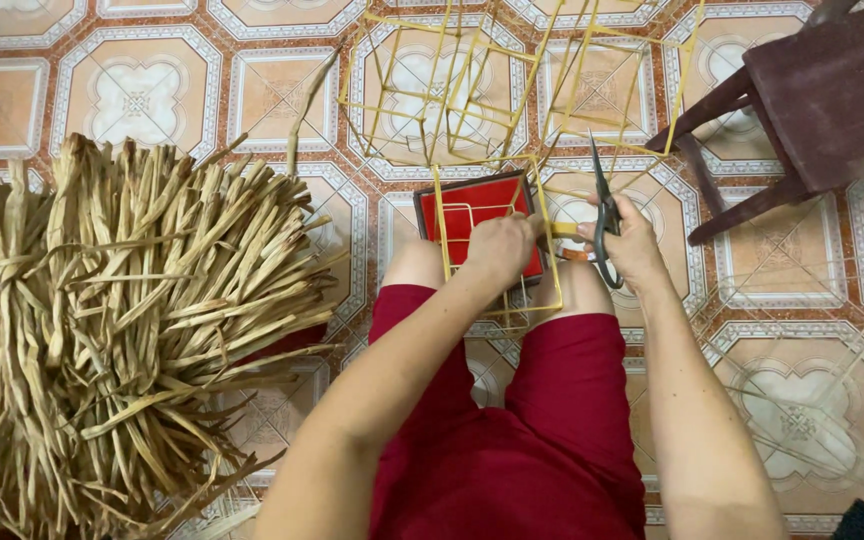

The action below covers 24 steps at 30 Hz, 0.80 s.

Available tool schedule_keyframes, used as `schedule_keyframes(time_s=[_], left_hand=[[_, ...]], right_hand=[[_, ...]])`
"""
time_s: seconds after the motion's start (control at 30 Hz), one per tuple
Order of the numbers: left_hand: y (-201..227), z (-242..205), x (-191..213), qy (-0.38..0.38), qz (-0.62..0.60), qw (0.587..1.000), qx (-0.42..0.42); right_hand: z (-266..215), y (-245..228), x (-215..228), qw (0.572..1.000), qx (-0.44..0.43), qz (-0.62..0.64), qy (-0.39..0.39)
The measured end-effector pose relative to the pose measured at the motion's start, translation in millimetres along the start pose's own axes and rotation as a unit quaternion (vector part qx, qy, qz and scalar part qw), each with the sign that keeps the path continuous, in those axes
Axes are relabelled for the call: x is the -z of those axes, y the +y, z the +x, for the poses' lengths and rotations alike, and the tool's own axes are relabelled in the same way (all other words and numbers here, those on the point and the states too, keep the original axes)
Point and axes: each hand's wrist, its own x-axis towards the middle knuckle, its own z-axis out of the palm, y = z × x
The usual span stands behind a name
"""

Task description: The recorder uses scissors and yellow adhesive tape to wrap and reinforce metal wire lantern frames while seated on the floor.

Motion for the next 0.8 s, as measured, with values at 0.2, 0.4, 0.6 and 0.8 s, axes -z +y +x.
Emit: schedule_keyframes(time_s=[0.2, 0.4, 0.6, 0.8], left_hand=[[-6.6, 9.7, 32.5, -0.147, -0.058, 0.987, 0.042], [-20.5, 37.4, 22.0, -0.142, -0.049, 0.988, 0.033], [7.0, 86.8, 11.4, -0.024, -0.082, 0.981, -0.176], [27.4, 105.0, 30.3, -0.31, 0.046, 0.942, -0.119]], right_hand=[[-0.6, 18.1, 5.7, 0.999, 0.035, 0.034, 0.019], [-12.4, 8.9, 7.6, 0.995, 0.097, -0.003, 0.033], [-14.4, -15.2, 1.2, 0.995, 0.046, -0.014, 0.089], [-15.9, 5.6, 6.2, 0.991, 0.036, -0.067, 0.113]])
